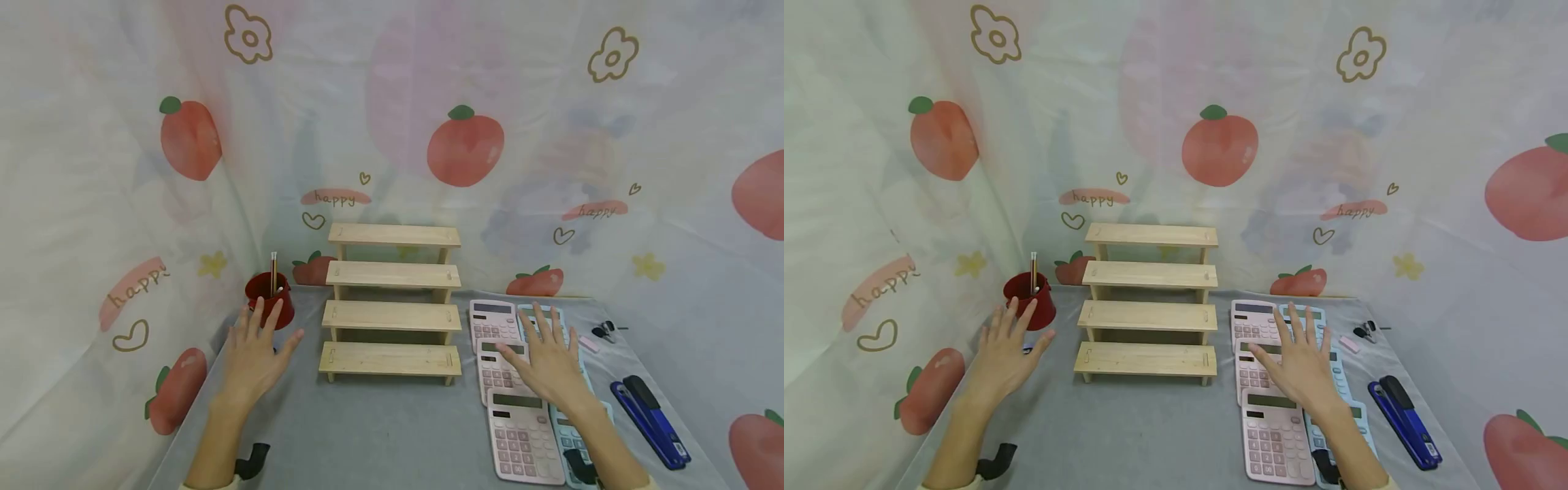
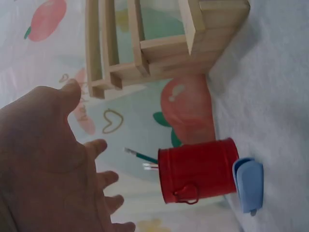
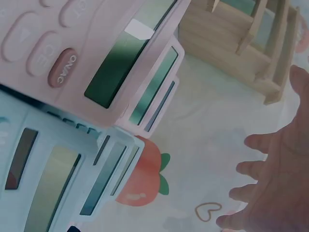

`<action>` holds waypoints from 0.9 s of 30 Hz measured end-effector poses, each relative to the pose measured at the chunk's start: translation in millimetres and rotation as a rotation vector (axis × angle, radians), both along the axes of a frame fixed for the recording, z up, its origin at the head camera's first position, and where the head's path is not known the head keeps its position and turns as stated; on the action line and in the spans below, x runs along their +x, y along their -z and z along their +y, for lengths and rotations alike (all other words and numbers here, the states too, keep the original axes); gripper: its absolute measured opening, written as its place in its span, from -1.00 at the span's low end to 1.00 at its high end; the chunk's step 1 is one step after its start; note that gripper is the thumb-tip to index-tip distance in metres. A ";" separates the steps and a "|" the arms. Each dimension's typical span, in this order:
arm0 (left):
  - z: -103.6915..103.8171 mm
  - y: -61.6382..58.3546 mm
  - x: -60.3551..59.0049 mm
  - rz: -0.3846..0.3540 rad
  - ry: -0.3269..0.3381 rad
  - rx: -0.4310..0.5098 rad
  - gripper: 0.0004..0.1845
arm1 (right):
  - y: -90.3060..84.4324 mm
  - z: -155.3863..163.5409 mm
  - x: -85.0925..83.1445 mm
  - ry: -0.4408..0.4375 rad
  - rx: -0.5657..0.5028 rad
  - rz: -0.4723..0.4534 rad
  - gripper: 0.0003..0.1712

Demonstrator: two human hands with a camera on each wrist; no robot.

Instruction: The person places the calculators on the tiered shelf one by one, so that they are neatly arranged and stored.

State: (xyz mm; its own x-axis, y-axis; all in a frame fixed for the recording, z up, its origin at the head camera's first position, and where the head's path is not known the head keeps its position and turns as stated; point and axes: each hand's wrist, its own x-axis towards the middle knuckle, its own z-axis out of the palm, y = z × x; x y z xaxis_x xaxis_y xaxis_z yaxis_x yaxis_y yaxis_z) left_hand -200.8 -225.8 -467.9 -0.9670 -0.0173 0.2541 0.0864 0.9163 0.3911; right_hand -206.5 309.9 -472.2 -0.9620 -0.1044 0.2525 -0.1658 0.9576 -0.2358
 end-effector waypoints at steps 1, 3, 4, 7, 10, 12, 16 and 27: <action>1.2 0.8 -1.0 -0.004 0.002 0.010 -0.08 | -0.9 1.7 1.9 -0.002 -0.005 -0.004 0.12; 3.8 2.4 -2.4 -0.005 0.009 0.035 -0.10 | -2.5 5.8 6.5 -0.005 -0.016 -0.009 0.09; 4.9 3.2 -3.1 -0.004 0.013 0.050 -0.11 | -3.0 8.0 9.1 -0.006 -0.022 -0.013 0.09; 7.7 5.9 -4.7 -0.009 0.025 0.099 -0.15 | -3.2 14.7 17.2 -0.001 -0.032 -0.025 0.07; 10.7 9.2 -5.7 -0.046 0.038 0.171 -0.17 | -1.8 21.0 25.4 0.008 -0.027 -0.038 0.07; 13.5 11.4 -6.4 -0.080 0.051 0.240 -0.16 | -0.6 24.6 31.3 0.017 -0.023 -0.046 0.07; 18.5 16.2 -8.2 -0.132 0.063 0.371 -0.13 | 1.5 33.2 44.2 0.042 -0.020 -0.071 0.08; 32.5 44.1 -22.1 -0.196 0.081 0.714 -0.23 | 16.8 66.5 86.8 0.160 -0.029 -0.196 0.25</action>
